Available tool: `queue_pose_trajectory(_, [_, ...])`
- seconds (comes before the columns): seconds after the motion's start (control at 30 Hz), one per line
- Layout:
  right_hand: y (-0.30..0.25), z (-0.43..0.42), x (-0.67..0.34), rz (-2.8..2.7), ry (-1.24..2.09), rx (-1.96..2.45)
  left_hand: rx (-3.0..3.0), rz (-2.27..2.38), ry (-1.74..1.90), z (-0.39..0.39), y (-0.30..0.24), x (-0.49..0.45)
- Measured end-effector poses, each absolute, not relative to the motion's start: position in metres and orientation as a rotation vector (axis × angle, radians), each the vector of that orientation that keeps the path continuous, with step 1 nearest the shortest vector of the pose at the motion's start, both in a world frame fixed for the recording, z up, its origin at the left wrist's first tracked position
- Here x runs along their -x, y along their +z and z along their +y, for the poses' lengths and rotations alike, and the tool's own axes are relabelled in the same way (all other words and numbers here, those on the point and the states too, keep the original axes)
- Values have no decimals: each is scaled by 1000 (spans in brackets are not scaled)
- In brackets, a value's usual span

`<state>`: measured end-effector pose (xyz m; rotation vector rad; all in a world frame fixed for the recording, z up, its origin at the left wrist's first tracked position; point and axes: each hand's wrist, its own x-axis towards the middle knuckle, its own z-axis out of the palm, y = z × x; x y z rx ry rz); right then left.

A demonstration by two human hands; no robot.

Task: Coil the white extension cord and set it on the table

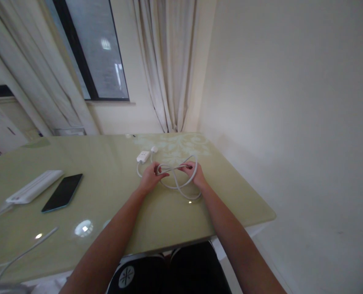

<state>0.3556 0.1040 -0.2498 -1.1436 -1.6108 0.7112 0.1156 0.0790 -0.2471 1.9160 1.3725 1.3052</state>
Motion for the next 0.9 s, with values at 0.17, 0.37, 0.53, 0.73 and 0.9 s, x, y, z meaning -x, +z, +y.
queue_pose_trajectory(0.17, [-244,108,-385,-1499,592,1342,-2045,1461,1079,85,-248,-90])
queue_pose_trajectory(0.37, [-241,106,-416,-1216,355,1575,-2258,1628,899,85,-247,-81])
queue_pose_trajectory(0.53, [-246,101,-403,-1472,-56,1687,-2260,1728,894,76,-244,-95])
queue_pose_trajectory(0.73, [-255,99,-381,-1787,-65,1483,-2201,1892,942,70,-238,-111])
queue_pose_trajectory(0.9, [-249,92,-364,-2158,64,1225,-2157,1992,859,65,-237,-122])
